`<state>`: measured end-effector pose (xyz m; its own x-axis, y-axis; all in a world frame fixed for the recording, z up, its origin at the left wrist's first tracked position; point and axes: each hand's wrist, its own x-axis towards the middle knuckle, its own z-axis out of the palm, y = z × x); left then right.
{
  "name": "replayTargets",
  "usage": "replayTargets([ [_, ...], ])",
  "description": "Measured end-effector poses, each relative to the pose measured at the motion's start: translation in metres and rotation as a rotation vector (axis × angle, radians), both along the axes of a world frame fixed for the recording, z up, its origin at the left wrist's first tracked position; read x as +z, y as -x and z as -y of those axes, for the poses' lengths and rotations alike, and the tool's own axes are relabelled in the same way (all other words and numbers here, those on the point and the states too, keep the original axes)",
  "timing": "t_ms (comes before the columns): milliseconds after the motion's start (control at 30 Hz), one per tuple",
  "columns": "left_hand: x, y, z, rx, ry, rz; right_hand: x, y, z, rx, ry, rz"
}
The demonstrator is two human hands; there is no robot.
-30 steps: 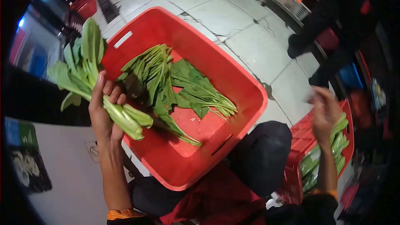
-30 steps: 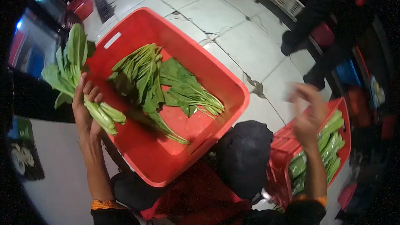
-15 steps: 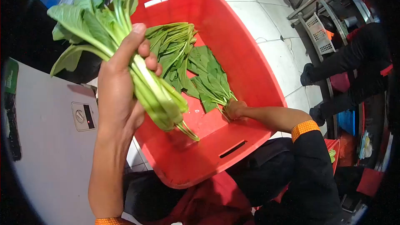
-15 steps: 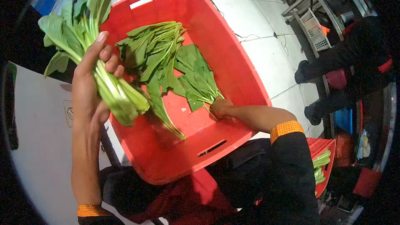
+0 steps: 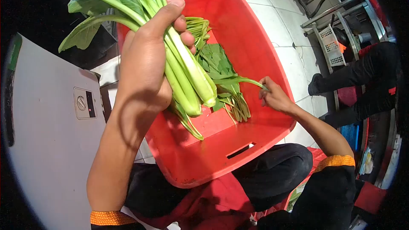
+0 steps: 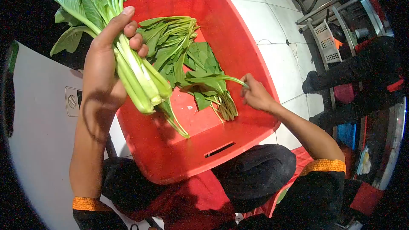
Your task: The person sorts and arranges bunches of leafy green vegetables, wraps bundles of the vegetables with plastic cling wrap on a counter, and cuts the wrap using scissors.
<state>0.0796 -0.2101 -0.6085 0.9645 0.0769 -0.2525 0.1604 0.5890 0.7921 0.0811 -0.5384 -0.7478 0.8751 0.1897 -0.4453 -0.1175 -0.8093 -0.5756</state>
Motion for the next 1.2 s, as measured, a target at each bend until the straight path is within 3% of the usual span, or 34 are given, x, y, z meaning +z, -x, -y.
replayTargets([
  [33, 0.003, 0.001, 0.002, 0.030, -0.001, 0.014, 0.004, 0.002, -0.001, -0.168, -0.269, -0.102],
  [67, 0.004, 0.003, 0.003, 0.061, 0.000, 0.025, 0.003, 0.002, -0.001, -0.165, -0.263, -0.108],
  [200, 0.003, 0.005, 0.001, -0.005, -0.019, -0.002, -0.020, -0.004, -0.009, 0.394, 0.309, -0.050],
  [367, 0.008, 0.011, 0.005, 0.026, -0.031, 0.017, -0.126, -0.018, -0.024, 0.477, 0.479, -0.266],
  [467, 0.009, 0.017, -0.002, 0.037, -0.071, 0.016, -0.150, -0.010, -0.025, 0.272, 0.401, -0.661],
  [567, 0.005, 0.019, -0.009, 0.023, -0.117, 0.004, -0.140, 0.003, -0.034, 0.475, 0.705, -0.484],
  [733, 0.007, 0.013, -0.007, 0.110, -0.102, 0.045, -0.161, 0.004, -0.015, 0.402, 0.747, -0.221],
  [800, 0.003, 0.013, -0.010, 0.029, -0.111, 0.009, -0.142, 0.001, -0.019, 0.423, 0.766, -0.124],
  [867, 0.001, 0.011, -0.009, 0.014, -0.085, -0.004, -0.084, -0.017, -0.035, 0.559, 0.792, -0.094],
  [1000, -0.001, 0.005, -0.006, 0.004, -0.004, 0.053, -0.004, -0.024, -0.040, 0.560, 0.774, 0.097],
  [1067, 0.000, 0.003, -0.003, 0.005, 0.031, 0.074, 0.024, -0.023, -0.036, 0.506, 0.547, 0.391],
  [1200, 0.000, 0.004, -0.002, -0.020, 0.045, 0.071, 0.083, -0.026, -0.038, 0.357, 0.255, 0.396],
])
